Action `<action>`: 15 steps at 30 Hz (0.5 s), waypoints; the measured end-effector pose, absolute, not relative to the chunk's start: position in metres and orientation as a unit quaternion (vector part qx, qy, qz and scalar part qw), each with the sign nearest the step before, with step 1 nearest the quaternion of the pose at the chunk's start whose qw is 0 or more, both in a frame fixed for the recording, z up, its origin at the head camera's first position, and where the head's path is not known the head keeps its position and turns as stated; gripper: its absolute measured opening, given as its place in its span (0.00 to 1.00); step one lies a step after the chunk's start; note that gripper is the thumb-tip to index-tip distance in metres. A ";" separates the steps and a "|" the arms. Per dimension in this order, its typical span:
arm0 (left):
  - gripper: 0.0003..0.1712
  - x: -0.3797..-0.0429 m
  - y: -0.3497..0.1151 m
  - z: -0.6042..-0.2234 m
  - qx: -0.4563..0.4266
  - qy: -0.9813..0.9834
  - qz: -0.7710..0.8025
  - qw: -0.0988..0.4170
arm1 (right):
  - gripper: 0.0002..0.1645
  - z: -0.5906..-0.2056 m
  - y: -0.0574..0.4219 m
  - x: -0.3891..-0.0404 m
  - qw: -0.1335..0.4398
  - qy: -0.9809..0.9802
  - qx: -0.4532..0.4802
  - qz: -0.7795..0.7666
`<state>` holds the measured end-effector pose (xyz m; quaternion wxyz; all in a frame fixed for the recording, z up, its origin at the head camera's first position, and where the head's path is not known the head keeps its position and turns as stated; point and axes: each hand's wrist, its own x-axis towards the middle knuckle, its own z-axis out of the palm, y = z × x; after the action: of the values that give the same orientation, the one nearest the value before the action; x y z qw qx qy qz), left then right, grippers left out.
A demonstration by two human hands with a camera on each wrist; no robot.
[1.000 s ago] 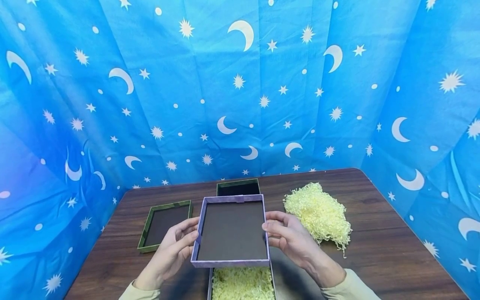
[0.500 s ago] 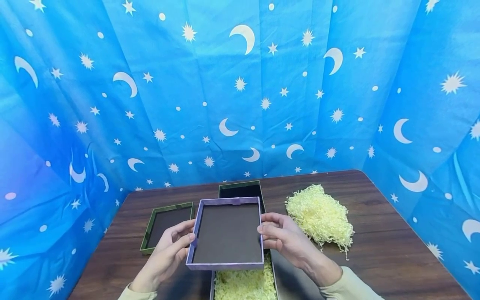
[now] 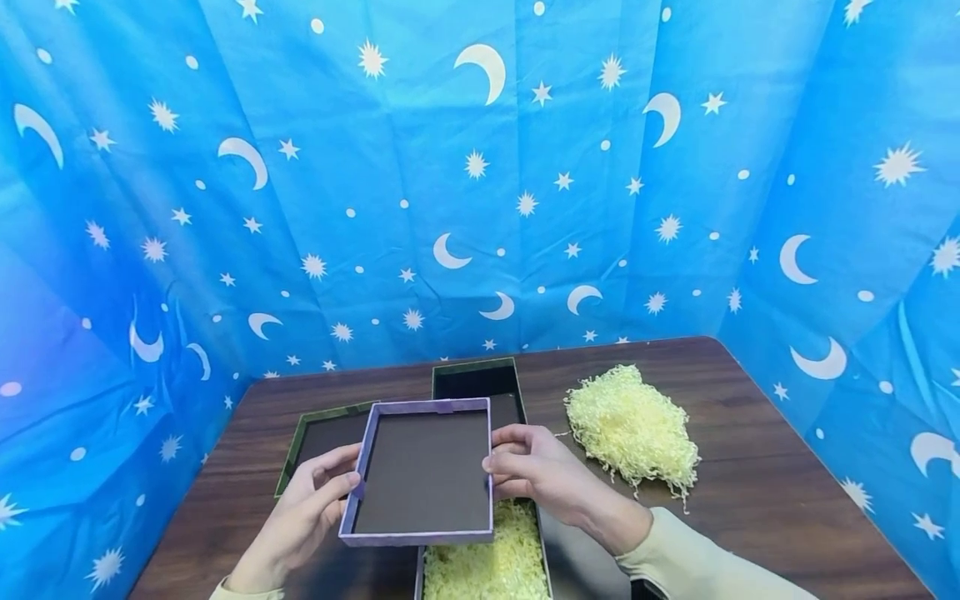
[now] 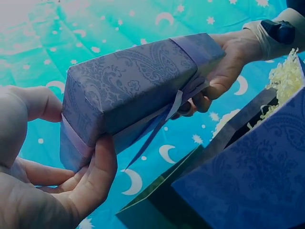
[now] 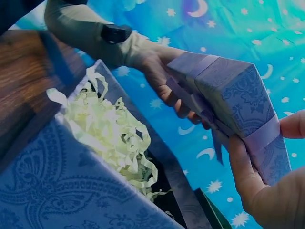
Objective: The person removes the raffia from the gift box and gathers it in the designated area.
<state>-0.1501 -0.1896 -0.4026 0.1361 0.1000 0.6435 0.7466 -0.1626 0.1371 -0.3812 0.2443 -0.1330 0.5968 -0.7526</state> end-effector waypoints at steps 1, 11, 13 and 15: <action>0.33 -0.149 -0.192 -0.402 0.096 0.647 0.744 0.133 | 0.31 -0.381 0.135 -0.163 0.247 0.603 -0.132 -0.747; 0.32 -0.144 -0.211 -0.399 0.067 0.662 0.737 0.115 | 0.34 -0.377 0.115 -0.169 0.275 0.622 -0.138 -0.720; 0.32 -0.143 -0.213 -0.400 0.061 0.663 0.738 0.111 | 0.32 -0.377 0.111 -0.171 0.278 0.621 -0.138 -0.720; 0.32 -0.142 -0.216 -0.401 0.054 0.665 0.738 0.106 | 0.31 -0.376 0.106 -0.173 0.280 0.622 -0.135 -0.719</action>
<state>-0.1420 -0.2163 -0.4012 0.1059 0.0537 0.6647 0.7376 -0.1725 0.1060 -0.3764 0.2801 -0.1350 0.6221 -0.7186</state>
